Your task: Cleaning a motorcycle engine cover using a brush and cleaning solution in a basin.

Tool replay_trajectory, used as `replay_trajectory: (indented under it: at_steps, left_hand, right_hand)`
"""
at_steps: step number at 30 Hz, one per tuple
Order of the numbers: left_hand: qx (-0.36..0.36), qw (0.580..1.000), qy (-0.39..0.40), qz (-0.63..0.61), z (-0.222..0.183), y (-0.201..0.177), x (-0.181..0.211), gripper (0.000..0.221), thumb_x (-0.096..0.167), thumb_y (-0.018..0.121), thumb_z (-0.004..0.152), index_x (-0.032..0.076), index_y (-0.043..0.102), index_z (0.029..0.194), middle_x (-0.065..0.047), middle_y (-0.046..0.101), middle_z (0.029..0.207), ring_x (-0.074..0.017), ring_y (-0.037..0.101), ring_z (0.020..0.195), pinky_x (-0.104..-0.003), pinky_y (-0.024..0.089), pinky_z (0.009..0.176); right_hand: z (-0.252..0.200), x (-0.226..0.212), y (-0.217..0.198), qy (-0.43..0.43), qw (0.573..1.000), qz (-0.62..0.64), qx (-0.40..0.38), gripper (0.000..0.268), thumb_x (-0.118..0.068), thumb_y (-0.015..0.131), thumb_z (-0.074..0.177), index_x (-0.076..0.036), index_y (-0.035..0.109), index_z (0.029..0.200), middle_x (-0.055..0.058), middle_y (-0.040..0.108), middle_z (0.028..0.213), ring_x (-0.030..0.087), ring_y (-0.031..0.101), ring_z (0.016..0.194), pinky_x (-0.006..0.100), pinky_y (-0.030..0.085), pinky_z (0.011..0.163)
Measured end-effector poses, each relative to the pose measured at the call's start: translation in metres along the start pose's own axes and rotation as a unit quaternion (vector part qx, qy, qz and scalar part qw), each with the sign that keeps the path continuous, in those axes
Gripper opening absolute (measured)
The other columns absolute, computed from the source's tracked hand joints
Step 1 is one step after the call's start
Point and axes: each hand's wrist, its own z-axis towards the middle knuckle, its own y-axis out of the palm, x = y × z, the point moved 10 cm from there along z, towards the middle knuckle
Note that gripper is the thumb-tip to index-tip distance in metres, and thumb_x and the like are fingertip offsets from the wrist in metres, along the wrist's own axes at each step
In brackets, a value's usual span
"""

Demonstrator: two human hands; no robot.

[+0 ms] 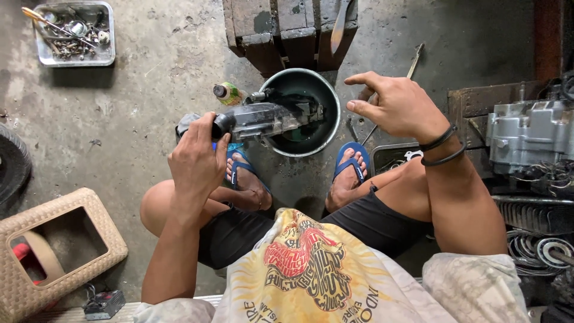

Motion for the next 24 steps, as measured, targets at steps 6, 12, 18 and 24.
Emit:
replay_trajectory:
  at_steps: [6, 12, 18, 24]
  left_hand:
    - [0.008, 1.0, 0.001, 0.01, -0.005, 0.003, -0.006, 0.043, 0.039, 0.058, 0.106, 0.011, 0.061, 0.139, -0.01, 0.066, 0.109, -0.0321, 0.072, 0.093, -0.043, 0.057, 0.074]
    - [0.025, 0.999, 0.027, 0.025, -0.01, 0.002, 0.003, 0.043, 0.039, 0.058, 0.105, 0.014, 0.06, 0.139, -0.006, 0.066, 0.11, -0.0287, 0.07, 0.089, -0.041, 0.053, 0.071]
    - [0.043, 0.997, 0.055, 0.039, -0.009, 0.0, 0.018, 0.043, 0.042, 0.057, 0.104, 0.017, 0.061, 0.138, -0.001, 0.066, 0.111, -0.0227, 0.069, 0.087, -0.036, 0.049, 0.072]
    - [0.057, 0.994, 0.09, 0.034, -0.012, -0.002, 0.027, 0.043, 0.039, 0.058, 0.102, 0.016, 0.062, 0.139, -0.001, 0.067, 0.117, -0.0207, 0.068, 0.092, -0.034, 0.046, 0.077]
  right_hand:
    - [0.0, -0.003, 0.002, -0.013, 1.0, 0.001, 0.005, 0.043, -0.033, 0.068, 0.097, -0.02, 0.064, 0.138, 0.005, 0.077, 0.097, 0.034, 0.073, 0.088, 0.051, 0.053, 0.077]
    - [0.002, -0.003, 0.003, -0.014, 1.0, -0.004, 0.006, 0.043, -0.036, 0.067, 0.097, -0.023, 0.063, 0.138, 0.003, 0.076, 0.097, 0.032, 0.073, 0.088, 0.05, 0.053, 0.077]
    - [-0.001, -0.002, 0.003, -0.022, 1.0, -0.005, 0.018, 0.043, -0.034, 0.068, 0.098, -0.019, 0.064, 0.138, 0.006, 0.077, 0.097, 0.033, 0.073, 0.088, 0.051, 0.053, 0.076]
    - [-0.001, 0.002, 0.005, -0.017, 1.0, -0.005, 0.006, 0.044, -0.036, 0.067, 0.098, -0.021, 0.063, 0.14, 0.005, 0.076, 0.097, 0.031, 0.074, 0.088, 0.048, 0.054, 0.077]
